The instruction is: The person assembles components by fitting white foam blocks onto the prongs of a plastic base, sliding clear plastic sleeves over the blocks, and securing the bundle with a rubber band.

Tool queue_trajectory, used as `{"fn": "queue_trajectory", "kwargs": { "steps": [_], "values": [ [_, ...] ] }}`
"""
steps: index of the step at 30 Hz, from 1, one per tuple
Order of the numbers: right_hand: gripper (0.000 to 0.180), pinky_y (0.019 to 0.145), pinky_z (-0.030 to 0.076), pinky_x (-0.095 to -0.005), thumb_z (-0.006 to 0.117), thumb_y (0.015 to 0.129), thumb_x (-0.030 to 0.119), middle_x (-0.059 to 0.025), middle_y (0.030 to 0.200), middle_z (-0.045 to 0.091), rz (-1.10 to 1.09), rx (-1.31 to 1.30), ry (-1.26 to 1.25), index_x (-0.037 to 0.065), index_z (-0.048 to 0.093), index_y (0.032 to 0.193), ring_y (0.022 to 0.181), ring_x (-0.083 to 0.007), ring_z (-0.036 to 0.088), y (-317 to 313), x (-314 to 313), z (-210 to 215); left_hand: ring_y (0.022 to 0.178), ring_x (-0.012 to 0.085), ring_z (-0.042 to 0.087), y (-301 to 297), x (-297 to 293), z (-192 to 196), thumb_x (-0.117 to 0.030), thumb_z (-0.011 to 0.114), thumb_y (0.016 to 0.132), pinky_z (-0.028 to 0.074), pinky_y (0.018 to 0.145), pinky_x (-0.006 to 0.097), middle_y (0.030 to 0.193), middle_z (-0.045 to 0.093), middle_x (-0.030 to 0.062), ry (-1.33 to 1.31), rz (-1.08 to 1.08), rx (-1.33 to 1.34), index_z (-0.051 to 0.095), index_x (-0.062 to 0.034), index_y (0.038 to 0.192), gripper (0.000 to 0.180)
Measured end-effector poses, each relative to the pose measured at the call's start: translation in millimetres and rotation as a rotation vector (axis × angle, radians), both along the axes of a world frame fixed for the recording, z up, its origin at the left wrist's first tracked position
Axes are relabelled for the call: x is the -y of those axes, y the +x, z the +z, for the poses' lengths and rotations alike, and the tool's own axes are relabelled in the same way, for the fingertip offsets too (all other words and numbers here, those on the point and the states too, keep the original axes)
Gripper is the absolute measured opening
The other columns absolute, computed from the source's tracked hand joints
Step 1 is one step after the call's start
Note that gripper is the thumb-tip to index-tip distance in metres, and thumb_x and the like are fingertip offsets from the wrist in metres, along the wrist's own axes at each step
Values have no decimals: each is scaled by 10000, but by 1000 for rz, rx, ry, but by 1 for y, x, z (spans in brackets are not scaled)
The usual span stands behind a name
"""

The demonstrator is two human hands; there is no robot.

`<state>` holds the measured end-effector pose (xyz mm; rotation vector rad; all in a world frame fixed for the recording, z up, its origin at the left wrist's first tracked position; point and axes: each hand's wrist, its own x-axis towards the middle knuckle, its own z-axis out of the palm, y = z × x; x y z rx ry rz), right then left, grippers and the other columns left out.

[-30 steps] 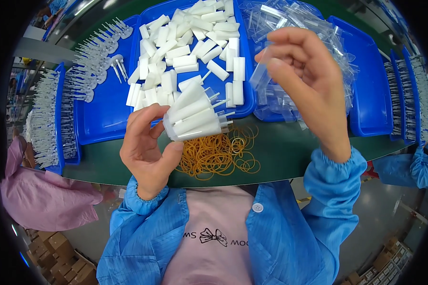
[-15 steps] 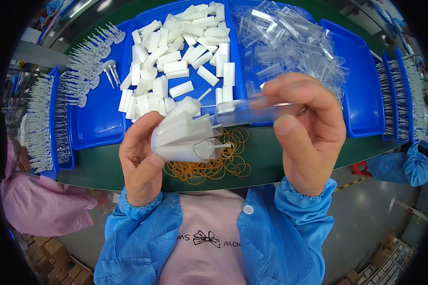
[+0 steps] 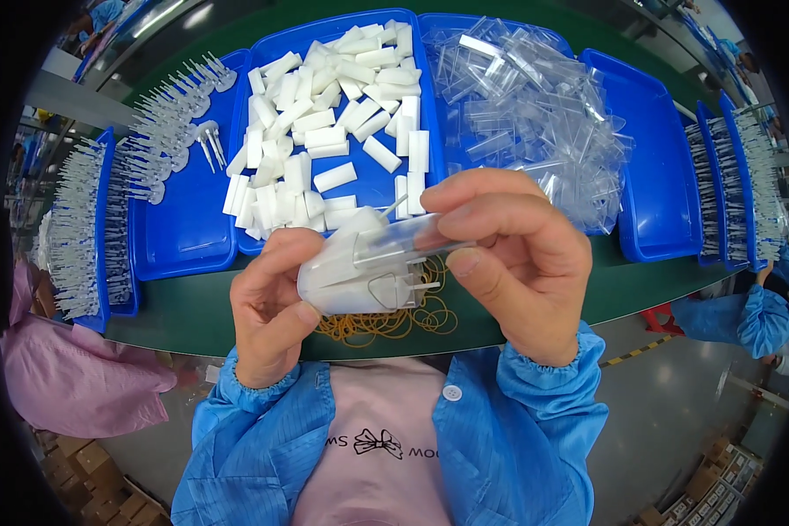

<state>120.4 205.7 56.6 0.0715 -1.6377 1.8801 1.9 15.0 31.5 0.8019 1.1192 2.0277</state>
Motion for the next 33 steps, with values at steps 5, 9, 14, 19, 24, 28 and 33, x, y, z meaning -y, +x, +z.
{"fn": "queue_trajectory", "kwargs": {
  "steps": [5,9,14,19,24,28,33],
  "values": [
    [168,836,502,-339,605,813,-26,-201,1105,534,96,-36,-87,-19,574,978,933,-228,614,1,-4,-5,1061,211,543,3,-2,2,73,620,723,444,939,319,1163,471,132,-97,74,-139,578,53,1149,429],
    [159,855,491,-339,594,805,-44,-197,1105,547,66,17,-25,-14,584,961,936,-225,612,3,-6,-5,996,190,554,3,0,6,67,637,685,459,865,285,1111,512,120,-219,190,-374,620,20,1116,434],
    [177,870,472,-342,593,797,-54,-191,1099,561,-7,5,92,-29,586,972,963,-229,594,6,-2,-3,931,181,558,5,2,10,44,660,665,472,788,278,1076,536,116,-283,293,-592,647,-19,1099,439],
    [196,869,465,-328,591,795,-63,-189,1098,569,-12,36,28,-43,585,991,1001,-227,574,10,2,-3,888,176,573,7,1,17,58,667,651,491,746,269,1047,543,119,-317,333,-721,656,-24,1085,442],
    [199,855,469,-302,587,796,-75,-187,1098,570,-46,61,51,-45,585,993,1001,-213,572,9,3,1,952,224,546,15,0,22,36,659,617,437,856,315,1046,547,133,-432,431,-838,658,-12,1051,437],
    [202,847,471,-301,591,797,-68,-189,1096,570,-68,49,83,-46,586,998,987,-208,574,9,3,-1,888,209,569,11,-3,24,21,695,639,480,756,300,1033,540,132,-391,430,-940,660,-5,1048,411],
    [192,844,469,-318,611,779,-46,-189,1059,588,-66,70,147,-52,600,971,977,-213,579,12,4,1,859,189,586,10,-7,24,-9,763,635,503,721,282,1016,554,119,-279,308,-706,675,-8,1011,386]
  ]
}}
